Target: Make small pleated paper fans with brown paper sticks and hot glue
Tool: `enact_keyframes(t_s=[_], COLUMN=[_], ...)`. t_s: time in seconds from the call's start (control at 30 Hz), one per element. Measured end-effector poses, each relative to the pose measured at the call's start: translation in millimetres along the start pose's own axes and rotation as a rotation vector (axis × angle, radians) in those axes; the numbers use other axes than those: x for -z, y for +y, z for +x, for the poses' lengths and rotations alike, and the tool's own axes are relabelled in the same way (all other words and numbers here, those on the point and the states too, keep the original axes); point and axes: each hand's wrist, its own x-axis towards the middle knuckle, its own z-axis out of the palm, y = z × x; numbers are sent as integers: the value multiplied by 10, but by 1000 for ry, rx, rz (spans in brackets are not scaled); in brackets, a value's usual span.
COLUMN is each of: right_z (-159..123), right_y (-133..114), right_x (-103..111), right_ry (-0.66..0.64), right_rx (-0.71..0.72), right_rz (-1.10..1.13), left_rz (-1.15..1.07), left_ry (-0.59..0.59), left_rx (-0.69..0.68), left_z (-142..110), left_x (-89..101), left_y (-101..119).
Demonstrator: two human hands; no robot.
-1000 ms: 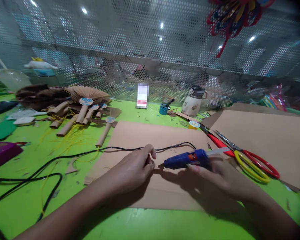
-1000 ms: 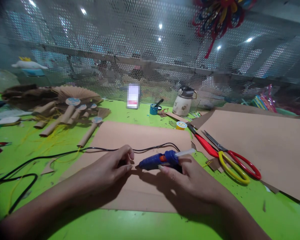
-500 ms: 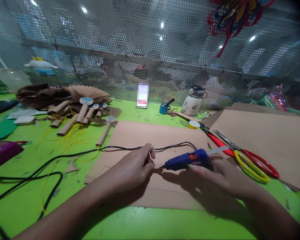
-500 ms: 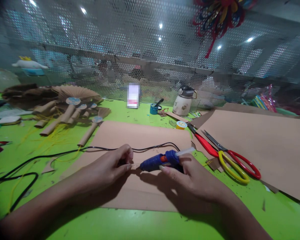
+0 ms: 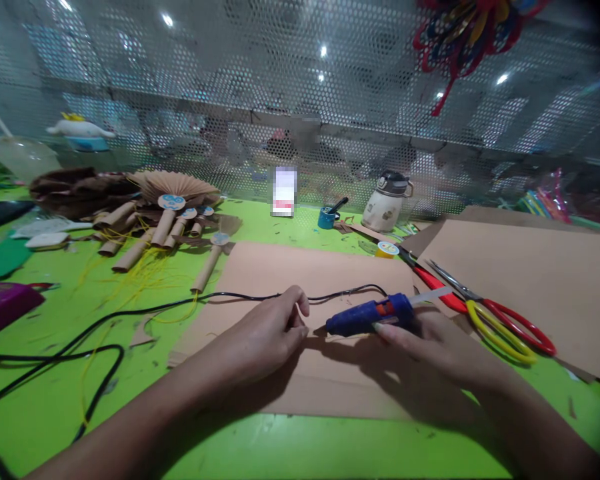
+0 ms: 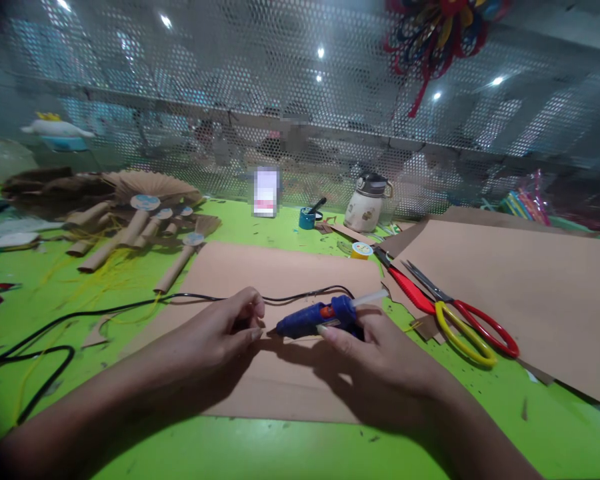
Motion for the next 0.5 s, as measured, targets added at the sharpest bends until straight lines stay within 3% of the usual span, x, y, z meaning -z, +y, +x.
enact_keyframes(t_s=[0.23, 0.5], right_z=[49, 13], right_y=[154, 138], right_x=[17, 52], right_ry=[23, -37], right_rx=[-81, -26], right_rz=[14, 109], left_rz=[-47, -39], left_ry=[48, 53], left_rx=[-12, -14], left_z=[10, 40], left_x=[-57, -58], left_y=[-83, -102])
